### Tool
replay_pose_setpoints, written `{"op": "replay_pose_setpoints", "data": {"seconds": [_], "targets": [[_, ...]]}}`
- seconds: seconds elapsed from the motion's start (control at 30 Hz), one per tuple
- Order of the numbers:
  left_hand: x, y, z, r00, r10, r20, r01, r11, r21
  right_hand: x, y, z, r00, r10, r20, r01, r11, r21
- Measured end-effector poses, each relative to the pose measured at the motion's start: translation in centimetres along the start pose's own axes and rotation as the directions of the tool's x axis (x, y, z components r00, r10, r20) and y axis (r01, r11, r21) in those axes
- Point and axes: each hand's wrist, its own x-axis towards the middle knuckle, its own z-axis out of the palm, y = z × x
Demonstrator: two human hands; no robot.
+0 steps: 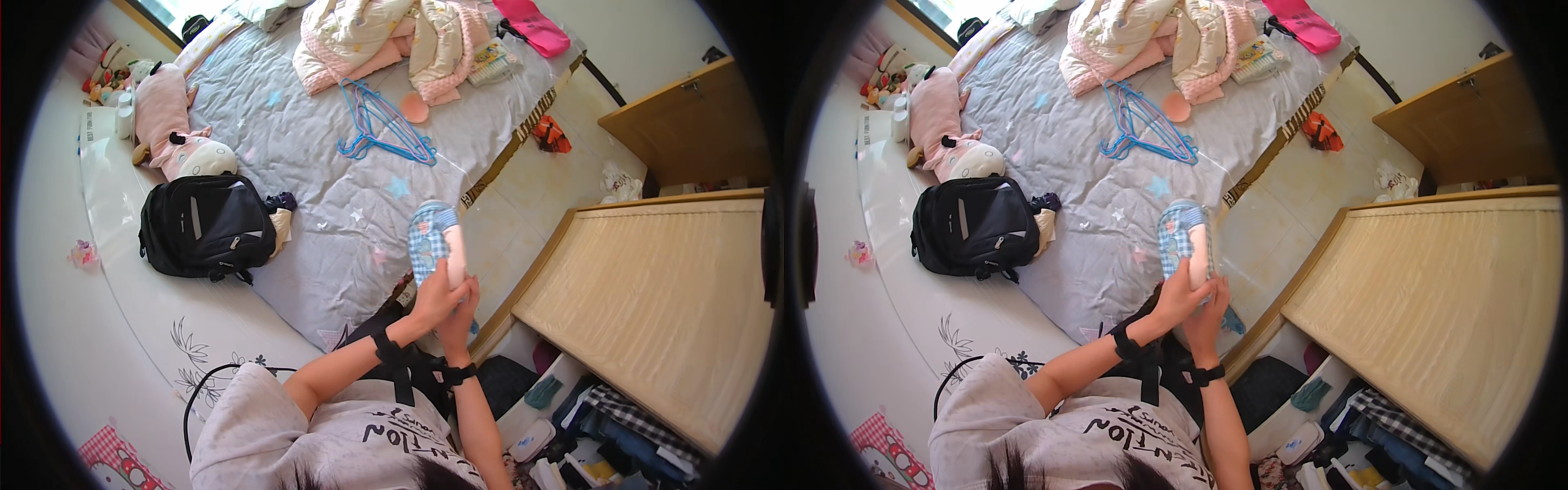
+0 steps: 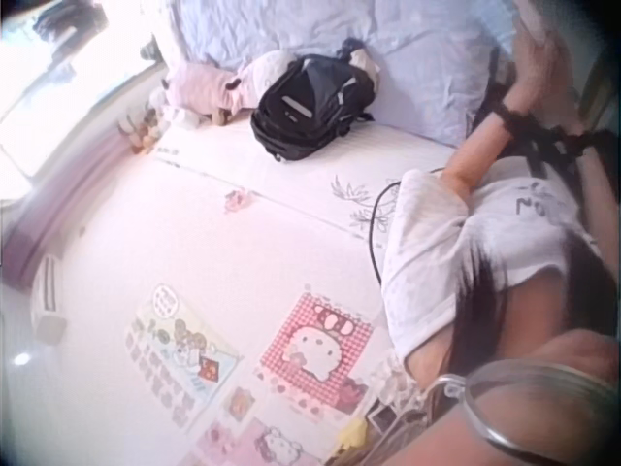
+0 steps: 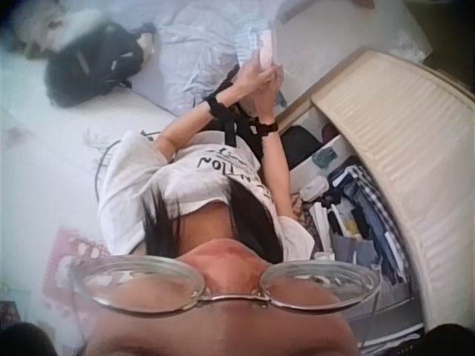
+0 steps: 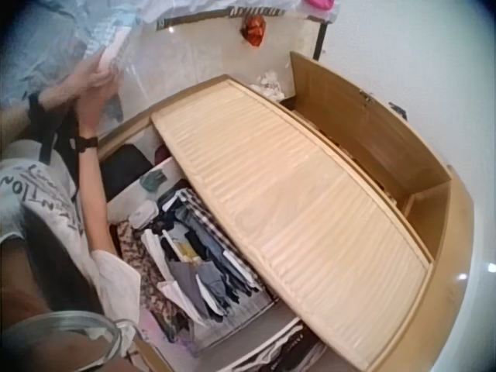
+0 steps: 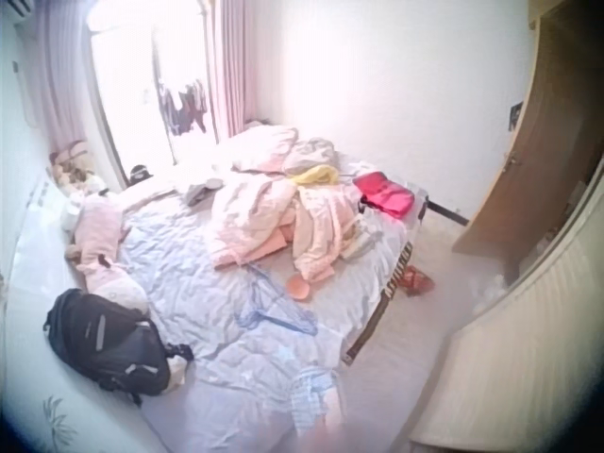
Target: The person picks up keys, a patterned storage box, and various accessory pouches from a bed and places them into an open wardrobe.
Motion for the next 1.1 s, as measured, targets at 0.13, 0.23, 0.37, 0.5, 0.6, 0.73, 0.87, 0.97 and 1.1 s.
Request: {"op": "replay_pose_setpoints", "data": {"seconds": [0.13, 0.23, 0.37, 0.5, 0.6, 0.73, 0.87, 0.97, 1.1], "targets": [[-2.9, 3.8, -0.1, 0.930, 0.243, 0.275, -0.212, 0.967, -0.139, -0.8, -1.7, -4.7, 0.978, 0.194, -0.074, -0.178, 0.967, 0.180], [-4.9, 7.3, -0.6, 0.836, 0.447, 0.319, -0.348, 0.881, -0.321, -1.7, -2.2, -8.9, 0.928, 0.366, -0.075, -0.292, 0.836, 0.465], [-6.2, 6.6, -2.6, 0.772, 0.609, 0.183, -0.507, 0.764, -0.399, -2.9, -3.2, -15.4, 0.883, 0.414, -0.221, -0.241, 0.803, 0.546], [-4.7, 3.2, -3.4, 0.959, 0.281, -0.037, -0.270, 0.870, -0.413, -4.6, -4.4, -19.9, 0.877, 0.364, -0.313, -0.027, 0.687, 0.726], [-6.4, 5.3, -3.0, 0.846, 0.211, 0.490, 0.186, 0.744, -0.642, -4.4, -4.8, -22.2, 0.935, 0.246, -0.256, 0.095, 0.523, 0.847], [-8.0, 9.5, -1.1, 0.837, 0.181, 0.516, 0.299, 0.640, -0.708, -4.0, -4.7, -23.6, 0.973, 0.143, -0.182, 0.095, 0.472, 0.877], [-9.2, 10.9, 0.4, 0.860, 0.203, 0.468, 0.253, 0.627, -0.737, -3.8, -5.5, -24.5, 0.989, 0.041, -0.143, 0.104, 0.497, 0.862], [-9.3, 10.4, 1.7, 0.867, 0.176, 0.466, 0.275, 0.610, -0.743, -4.3, -6.9, -24.6, 0.950, 0.189, -0.249, 0.081, 0.620, 0.780], [-10.1, 10.8, 2.8, 0.890, 0.158, 0.428, 0.305, 0.492, -0.815, -5.8, -10.3, -22.7, 0.679, -0.010, -0.734, 0.077, 0.995, 0.058]]}}
